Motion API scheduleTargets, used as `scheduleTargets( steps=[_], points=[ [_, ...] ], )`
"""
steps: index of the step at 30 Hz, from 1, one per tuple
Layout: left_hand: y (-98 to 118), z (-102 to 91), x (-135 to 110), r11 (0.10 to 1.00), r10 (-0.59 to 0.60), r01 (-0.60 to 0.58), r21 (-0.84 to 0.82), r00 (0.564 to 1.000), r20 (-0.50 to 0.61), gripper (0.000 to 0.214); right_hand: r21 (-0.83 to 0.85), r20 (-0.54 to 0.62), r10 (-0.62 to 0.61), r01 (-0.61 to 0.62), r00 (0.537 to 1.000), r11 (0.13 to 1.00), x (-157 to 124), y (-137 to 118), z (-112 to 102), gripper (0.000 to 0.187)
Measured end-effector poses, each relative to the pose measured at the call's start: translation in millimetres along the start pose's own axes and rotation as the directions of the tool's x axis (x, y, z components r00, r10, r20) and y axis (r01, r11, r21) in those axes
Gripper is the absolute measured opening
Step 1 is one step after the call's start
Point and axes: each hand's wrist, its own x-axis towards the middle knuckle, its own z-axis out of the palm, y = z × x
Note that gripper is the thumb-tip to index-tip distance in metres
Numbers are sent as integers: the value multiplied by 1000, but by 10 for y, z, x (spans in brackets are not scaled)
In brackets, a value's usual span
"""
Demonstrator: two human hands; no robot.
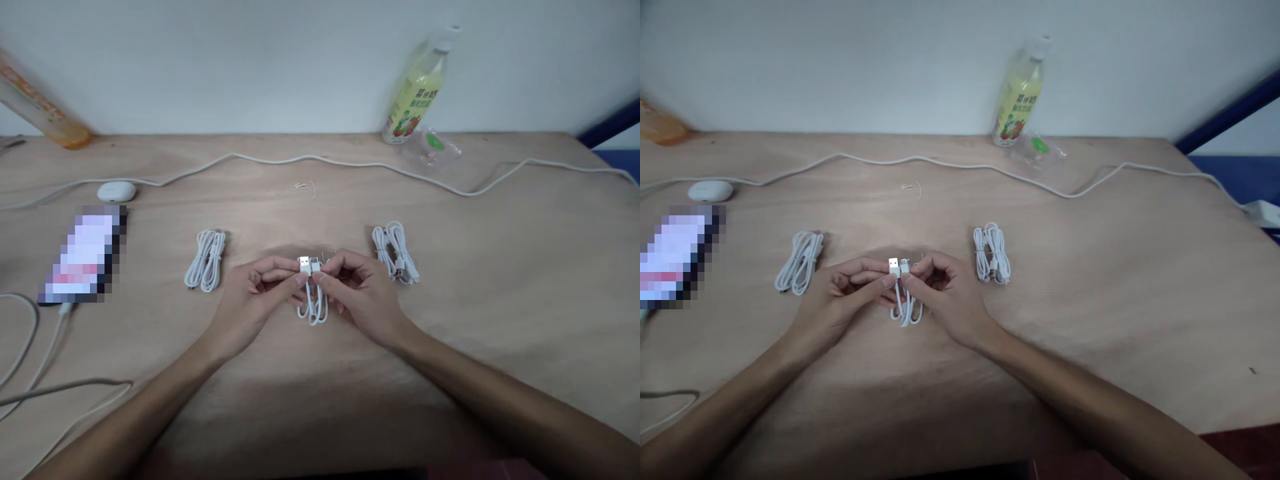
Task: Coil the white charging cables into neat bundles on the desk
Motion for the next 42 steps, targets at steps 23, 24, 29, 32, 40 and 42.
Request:
scheduleTargets(
  steps=[23, 24, 29, 32, 40, 42],
  points=[
    [-14, -17, 3, 1000, -11, 11, 7, 1000, 14, 18, -46, -3, -21, 21, 1000, 999, -7, -5, -13, 28],
    [-16, -15, 6, 1000, -13, 13, 5, 1000, 13, 18, -45, -6, -20, 20, 1000, 999, -6, -3, -12, 28],
    [-7, -7, 20, 1000, -18, 18, 8, 1000, 9, 19, -52, -14, -1, 0, 1000, 999, -12, -4, -4, 28],
    [5, -8, 13, 1000, -17, 17, 6, 1000, 8, 18, -58, -14, 6, -6, 1000, 998, -17, -7, -2, 29],
    [6, -9, 6, 1000, -3, 3, -1, 1000, 27, 17, -21, -13, 4, -4, 1000, 1000, -13, -22, 16, 28],
    [1, -15, 10, 1000, -1, 1, 2, 999, 35, 17, -15, -14, 8, -8, 1000, 1000, -13, -19, 23, 27]
  ],
)
